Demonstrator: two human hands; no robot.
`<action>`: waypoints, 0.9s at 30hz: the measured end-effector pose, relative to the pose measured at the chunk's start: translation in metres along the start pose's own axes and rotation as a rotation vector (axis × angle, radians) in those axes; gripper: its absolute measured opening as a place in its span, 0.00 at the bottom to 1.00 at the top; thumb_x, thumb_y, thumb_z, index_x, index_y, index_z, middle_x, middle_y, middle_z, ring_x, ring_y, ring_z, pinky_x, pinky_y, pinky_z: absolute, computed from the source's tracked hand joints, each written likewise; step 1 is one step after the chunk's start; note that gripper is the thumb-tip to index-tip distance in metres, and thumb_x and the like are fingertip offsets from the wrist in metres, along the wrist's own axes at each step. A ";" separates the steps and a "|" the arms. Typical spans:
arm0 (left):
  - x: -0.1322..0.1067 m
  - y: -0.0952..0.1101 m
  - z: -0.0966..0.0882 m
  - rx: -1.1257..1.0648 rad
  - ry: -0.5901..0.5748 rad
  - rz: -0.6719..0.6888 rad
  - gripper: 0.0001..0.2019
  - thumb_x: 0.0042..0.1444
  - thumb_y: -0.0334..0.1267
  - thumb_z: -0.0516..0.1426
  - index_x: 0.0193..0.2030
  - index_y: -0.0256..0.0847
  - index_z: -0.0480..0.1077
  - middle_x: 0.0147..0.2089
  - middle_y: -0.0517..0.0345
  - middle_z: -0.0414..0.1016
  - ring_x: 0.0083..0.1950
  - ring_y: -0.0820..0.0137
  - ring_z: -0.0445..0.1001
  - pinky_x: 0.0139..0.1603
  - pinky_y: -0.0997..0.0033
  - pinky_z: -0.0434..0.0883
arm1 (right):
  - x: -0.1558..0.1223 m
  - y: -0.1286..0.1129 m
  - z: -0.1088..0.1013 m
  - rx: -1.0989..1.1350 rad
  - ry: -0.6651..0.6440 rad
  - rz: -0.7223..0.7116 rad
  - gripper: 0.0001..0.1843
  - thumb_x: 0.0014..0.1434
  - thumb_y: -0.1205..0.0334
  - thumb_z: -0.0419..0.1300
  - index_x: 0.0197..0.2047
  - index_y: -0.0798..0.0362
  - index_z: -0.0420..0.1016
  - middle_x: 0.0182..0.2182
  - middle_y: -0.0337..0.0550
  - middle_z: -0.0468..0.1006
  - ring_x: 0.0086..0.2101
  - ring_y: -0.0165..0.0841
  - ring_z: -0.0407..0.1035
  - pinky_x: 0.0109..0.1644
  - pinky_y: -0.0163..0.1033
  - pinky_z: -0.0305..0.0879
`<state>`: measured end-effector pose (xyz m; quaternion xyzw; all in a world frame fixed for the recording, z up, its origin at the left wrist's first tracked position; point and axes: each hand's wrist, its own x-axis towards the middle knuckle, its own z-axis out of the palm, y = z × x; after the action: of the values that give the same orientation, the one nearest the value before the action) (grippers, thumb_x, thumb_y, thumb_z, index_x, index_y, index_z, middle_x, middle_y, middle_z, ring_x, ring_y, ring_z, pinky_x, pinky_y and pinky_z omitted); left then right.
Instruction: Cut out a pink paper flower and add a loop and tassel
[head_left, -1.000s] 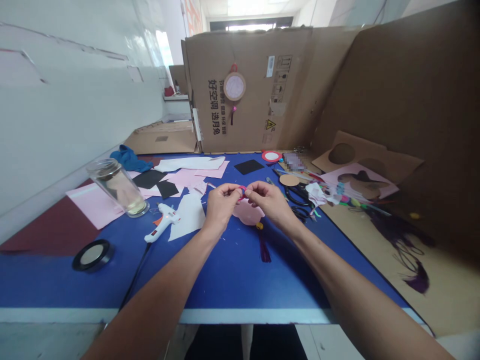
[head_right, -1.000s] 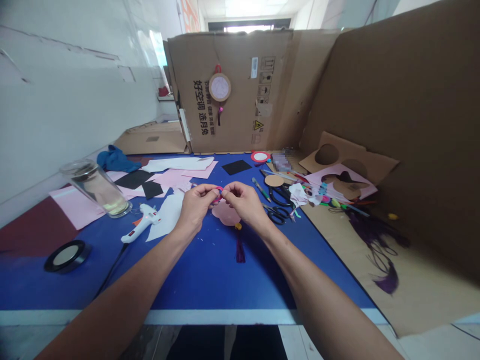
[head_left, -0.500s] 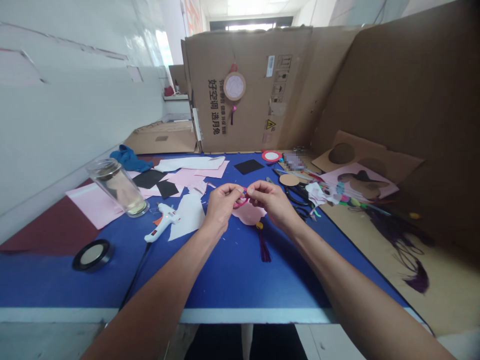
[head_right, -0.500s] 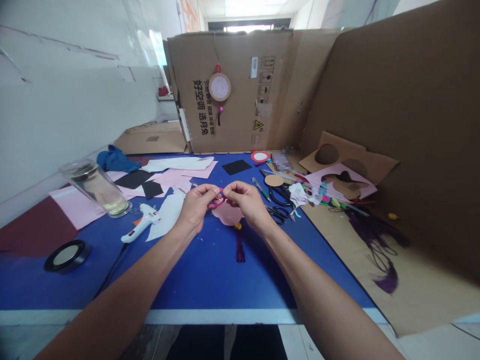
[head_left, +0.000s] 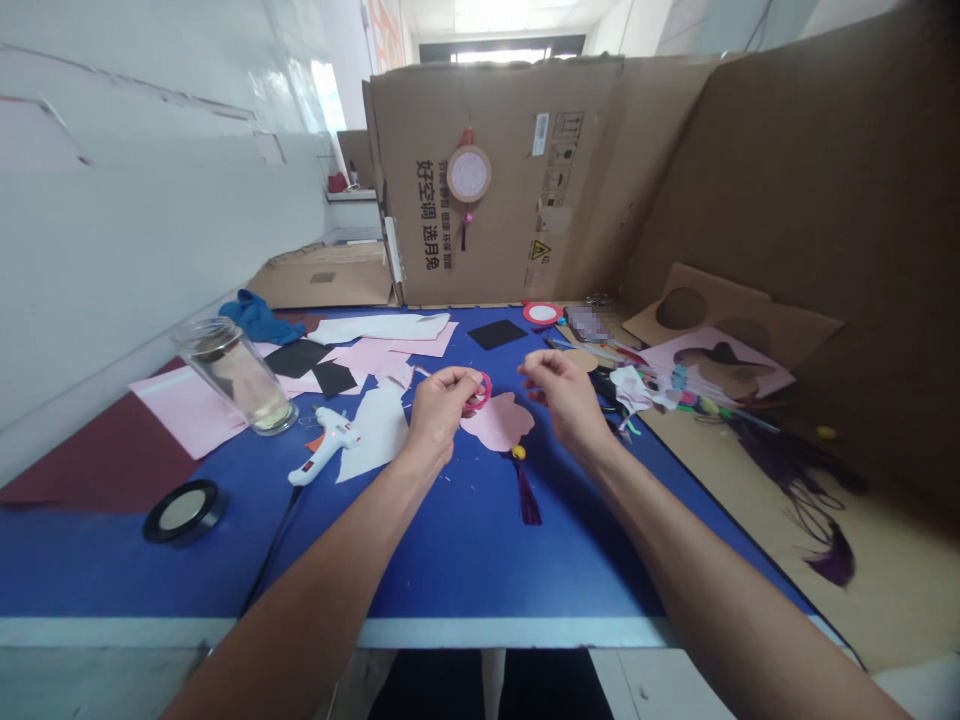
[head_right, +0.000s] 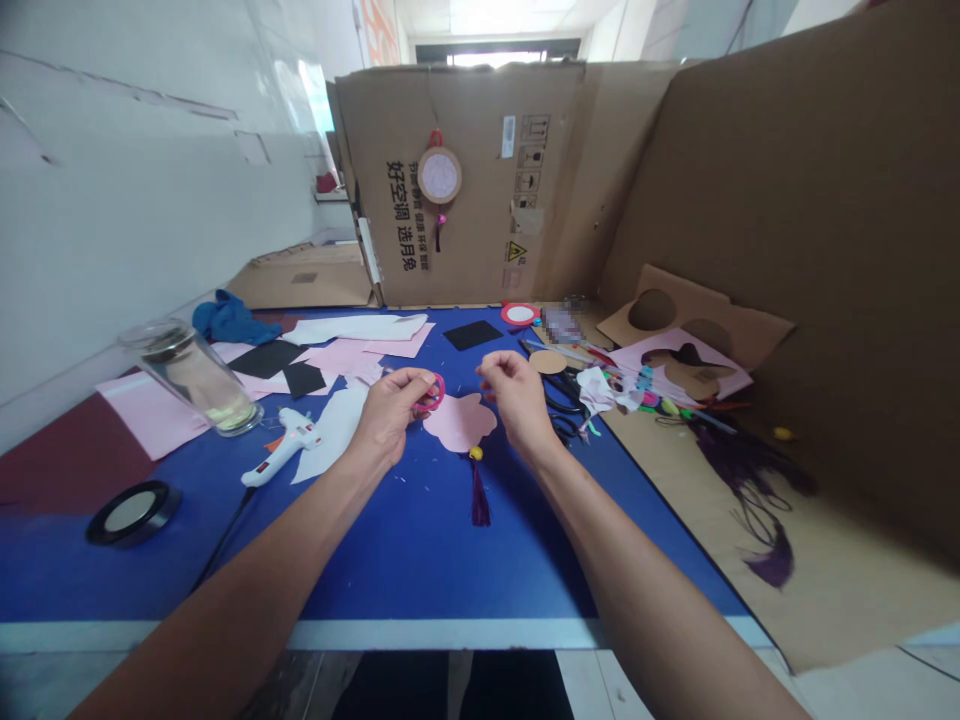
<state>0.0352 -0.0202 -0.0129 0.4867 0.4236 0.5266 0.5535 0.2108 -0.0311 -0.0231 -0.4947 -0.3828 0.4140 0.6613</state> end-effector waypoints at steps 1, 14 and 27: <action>0.000 0.000 0.000 0.001 -0.004 0.001 0.08 0.51 0.43 0.67 0.30 0.42 0.80 0.31 0.58 0.79 0.30 0.74 0.70 0.32 0.72 0.64 | -0.001 0.000 0.001 -0.039 -0.014 -0.031 0.18 0.49 0.49 0.75 0.38 0.46 0.76 0.34 0.38 0.80 0.32 0.33 0.71 0.33 0.37 0.67; 0.001 -0.005 -0.001 -0.006 -0.044 -0.024 0.10 0.50 0.46 0.69 0.34 0.41 0.82 0.30 0.57 0.79 0.31 0.72 0.73 0.32 0.73 0.67 | -0.013 -0.003 0.012 -0.184 -0.332 -0.057 0.16 0.53 0.47 0.73 0.31 0.49 0.79 0.25 0.38 0.78 0.26 0.32 0.67 0.33 0.40 0.64; 0.003 -0.006 -0.003 0.062 -0.011 -0.036 0.09 0.46 0.44 0.69 0.30 0.42 0.80 0.31 0.57 0.79 0.33 0.70 0.75 0.31 0.73 0.67 | -0.015 -0.005 0.013 -0.167 -0.327 -0.037 0.15 0.53 0.47 0.73 0.32 0.50 0.79 0.25 0.36 0.77 0.26 0.31 0.66 0.32 0.39 0.61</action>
<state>0.0335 -0.0168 -0.0190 0.4988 0.4454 0.5005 0.5498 0.1946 -0.0413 -0.0171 -0.4669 -0.5272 0.4435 0.5544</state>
